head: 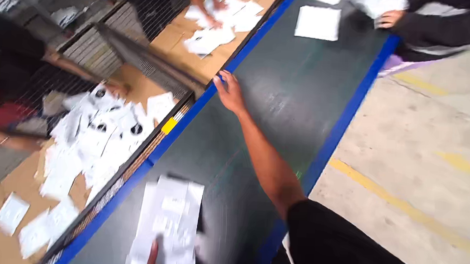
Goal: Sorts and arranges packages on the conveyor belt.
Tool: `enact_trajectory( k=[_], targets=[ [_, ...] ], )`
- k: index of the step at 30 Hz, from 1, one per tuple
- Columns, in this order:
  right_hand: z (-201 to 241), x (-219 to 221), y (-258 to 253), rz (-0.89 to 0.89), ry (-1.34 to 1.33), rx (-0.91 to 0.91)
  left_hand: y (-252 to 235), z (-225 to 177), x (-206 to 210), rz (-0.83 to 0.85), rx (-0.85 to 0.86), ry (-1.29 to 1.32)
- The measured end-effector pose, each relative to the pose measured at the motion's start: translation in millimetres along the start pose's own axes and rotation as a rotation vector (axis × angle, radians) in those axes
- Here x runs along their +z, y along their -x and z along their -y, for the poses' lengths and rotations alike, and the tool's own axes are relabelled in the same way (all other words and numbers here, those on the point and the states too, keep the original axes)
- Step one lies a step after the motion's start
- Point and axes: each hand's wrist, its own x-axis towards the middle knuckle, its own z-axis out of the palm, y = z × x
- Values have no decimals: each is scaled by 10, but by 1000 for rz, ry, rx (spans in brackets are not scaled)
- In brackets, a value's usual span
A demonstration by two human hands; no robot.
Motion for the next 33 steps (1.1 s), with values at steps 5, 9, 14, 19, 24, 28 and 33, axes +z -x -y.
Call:
enact_trajectory(
  k=[5, 9, 14, 19, 24, 28, 33],
  targets=[
    [318, 301, 2487, 455, -203, 289, -329, -69, 461, 151, 34, 190],
    [455, 338, 3092, 299, -419, 333, -294, -118, 629, 293, 52, 279],
    [776, 133, 3228, 218, -478, 277, -84, -183, 541, 354, 54, 364],
    [729, -323, 3358, -9, -374, 329, -70, -356, 236, 365, 39, 470],
    [1102, -606, 3530, 76, -533, 344, -158, -430, -218, 329, 110, 423],
    [1387, -350, 3603, 274, -681, 367, -25, -323, -246, 487, 99, 318],
    [1120, 472, 3809, 464, -420, 277, 154, -181, -564, 532, -5, 344]
  ],
)
